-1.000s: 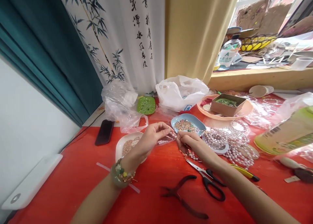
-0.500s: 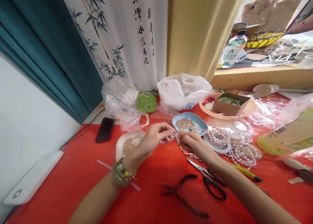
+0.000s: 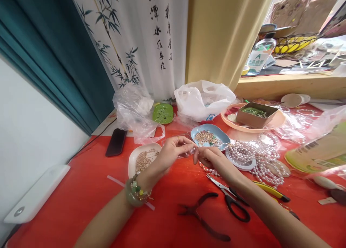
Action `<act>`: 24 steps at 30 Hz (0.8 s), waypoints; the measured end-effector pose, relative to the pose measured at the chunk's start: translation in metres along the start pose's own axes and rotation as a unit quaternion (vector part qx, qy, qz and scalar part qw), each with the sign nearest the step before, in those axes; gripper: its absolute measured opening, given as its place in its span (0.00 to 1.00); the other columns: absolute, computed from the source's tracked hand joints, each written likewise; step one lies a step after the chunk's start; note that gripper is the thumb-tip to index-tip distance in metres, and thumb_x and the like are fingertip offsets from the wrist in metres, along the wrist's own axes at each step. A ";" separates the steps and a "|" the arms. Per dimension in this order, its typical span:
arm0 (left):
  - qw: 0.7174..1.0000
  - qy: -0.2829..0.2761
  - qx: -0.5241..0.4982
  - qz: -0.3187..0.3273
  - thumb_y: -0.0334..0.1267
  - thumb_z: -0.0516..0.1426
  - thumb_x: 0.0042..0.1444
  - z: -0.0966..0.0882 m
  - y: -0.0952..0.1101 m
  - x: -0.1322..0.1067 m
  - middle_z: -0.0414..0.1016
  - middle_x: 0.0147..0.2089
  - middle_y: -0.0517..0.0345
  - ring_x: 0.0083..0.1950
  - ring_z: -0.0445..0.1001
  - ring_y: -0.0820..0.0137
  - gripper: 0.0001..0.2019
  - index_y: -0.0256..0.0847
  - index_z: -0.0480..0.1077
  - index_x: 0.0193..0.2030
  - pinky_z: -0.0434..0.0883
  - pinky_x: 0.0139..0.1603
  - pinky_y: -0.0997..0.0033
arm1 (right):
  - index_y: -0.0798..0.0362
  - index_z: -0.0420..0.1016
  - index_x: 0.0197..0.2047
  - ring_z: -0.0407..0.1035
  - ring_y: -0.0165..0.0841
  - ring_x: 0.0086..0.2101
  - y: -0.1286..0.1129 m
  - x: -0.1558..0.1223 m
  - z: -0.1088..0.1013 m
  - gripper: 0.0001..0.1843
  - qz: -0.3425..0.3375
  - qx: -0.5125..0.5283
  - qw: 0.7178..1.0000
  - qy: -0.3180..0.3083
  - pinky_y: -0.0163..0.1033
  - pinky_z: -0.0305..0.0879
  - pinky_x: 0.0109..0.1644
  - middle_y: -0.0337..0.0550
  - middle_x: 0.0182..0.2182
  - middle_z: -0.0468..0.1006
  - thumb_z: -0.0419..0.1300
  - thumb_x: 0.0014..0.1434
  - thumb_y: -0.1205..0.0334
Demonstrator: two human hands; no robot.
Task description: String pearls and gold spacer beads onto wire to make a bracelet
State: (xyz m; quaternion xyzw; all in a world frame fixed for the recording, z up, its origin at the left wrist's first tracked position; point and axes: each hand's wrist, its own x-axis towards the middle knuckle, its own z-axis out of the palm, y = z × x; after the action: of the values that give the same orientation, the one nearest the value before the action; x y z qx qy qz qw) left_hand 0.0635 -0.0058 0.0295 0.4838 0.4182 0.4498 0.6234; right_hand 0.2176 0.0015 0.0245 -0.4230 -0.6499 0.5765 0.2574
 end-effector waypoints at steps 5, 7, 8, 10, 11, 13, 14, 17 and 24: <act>1.000 0.004 0.004 -0.026 0.38 0.61 0.43 0.000 0.001 0.000 0.70 0.29 0.58 0.29 0.65 0.76 0.07 0.36 0.71 0.25 0.61 0.32 0.75 | 0.53 0.62 0.15 0.39 0.25 0.15 -0.002 -0.001 0.000 0.19 0.009 -0.026 1.000 0.003 0.35 0.37 0.21 0.28 0.10 0.45 0.45 0.53 0.57; 1.000 0.009 0.005 -0.027 0.37 0.61 0.42 0.001 0.002 0.000 0.71 0.29 0.58 0.29 0.65 0.76 0.07 0.35 0.72 0.24 0.61 0.32 0.75 | 0.52 0.60 0.14 0.39 0.25 0.15 -0.003 -0.002 -0.001 0.19 0.009 -0.038 0.999 0.005 0.35 0.37 0.21 0.28 0.10 0.45 0.45 0.53 0.58; 1.000 0.013 0.005 -0.026 0.37 0.61 0.42 0.001 0.002 0.000 0.71 0.30 0.58 0.29 0.64 0.76 0.06 0.35 0.72 0.24 0.61 0.32 0.75 | 0.52 0.60 0.14 0.39 0.25 0.15 -0.002 -0.002 -0.001 0.19 0.008 -0.041 0.999 0.003 0.35 0.38 0.20 0.29 0.10 0.46 0.44 0.53 0.60; 0.999 0.020 0.010 -0.023 0.37 0.61 0.42 0.000 0.003 -0.001 0.71 0.30 0.58 0.29 0.64 0.76 0.06 0.36 0.73 0.24 0.61 0.31 0.76 | 0.53 0.61 0.14 0.42 0.25 0.14 -0.002 -0.002 -0.003 0.19 0.010 -0.046 0.999 -0.011 0.34 0.41 0.20 0.29 0.10 0.47 0.43 0.53 0.62; 0.999 0.019 0.017 -0.020 0.37 0.61 0.42 -0.001 0.003 -0.001 0.71 0.29 0.58 0.29 0.64 0.76 0.06 0.36 0.73 0.24 0.61 0.31 0.76 | 0.53 0.63 0.14 0.46 0.26 0.15 -0.003 -0.003 -0.004 0.19 0.011 -0.047 0.999 -0.018 0.34 0.45 0.21 0.31 0.10 0.50 0.43 0.53 0.63; 0.999 0.006 0.039 -0.014 0.37 0.61 0.43 -0.002 0.002 -0.001 0.71 0.27 0.59 0.28 0.65 0.76 0.05 0.36 0.74 0.25 0.61 0.31 0.75 | 0.55 0.69 0.19 0.58 0.29 0.19 -0.006 -0.004 -0.006 0.17 0.004 -0.051 0.998 -0.019 0.36 0.54 0.26 0.36 0.14 0.63 0.45 0.54 0.62; 0.999 -0.001 0.051 -0.011 0.37 0.60 0.44 -0.003 0.001 -0.001 0.71 0.26 0.59 0.27 0.65 0.76 0.05 0.36 0.74 0.25 0.62 0.30 0.75 | 0.55 0.71 0.23 0.63 0.32 0.26 -0.008 -0.004 -0.007 0.15 -0.008 -0.053 0.998 -0.013 0.37 0.57 0.32 0.38 0.21 0.69 0.48 0.54 0.61; 0.996 -0.018 0.091 -0.014 0.36 0.59 0.45 -0.003 -0.003 -0.002 0.72 0.25 0.58 0.26 0.64 0.76 0.06 0.36 0.74 0.25 0.62 0.29 0.75 | 0.52 0.75 0.36 0.64 0.37 0.43 -0.014 -0.007 -0.010 0.12 -0.060 -0.047 0.997 0.016 0.39 0.55 0.48 0.41 0.38 0.73 0.51 0.52 0.63; 0.989 -0.049 0.129 -0.060 0.36 0.58 0.45 0.007 -0.034 -0.013 0.76 0.27 0.54 0.26 0.67 0.73 0.06 0.37 0.76 0.27 0.64 0.30 0.72 | 0.55 0.77 0.35 0.67 0.35 0.30 -0.006 -0.005 -0.012 0.16 -0.067 -0.025 0.996 0.052 0.40 0.63 0.36 0.45 0.29 0.76 0.57 0.51 0.51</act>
State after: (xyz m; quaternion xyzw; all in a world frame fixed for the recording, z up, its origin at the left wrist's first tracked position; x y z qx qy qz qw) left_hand 0.0726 -0.0245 -0.0016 0.5558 0.4696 0.3296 0.6017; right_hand 0.2282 0.0037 0.0335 -0.4142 -0.6767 0.5186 0.3187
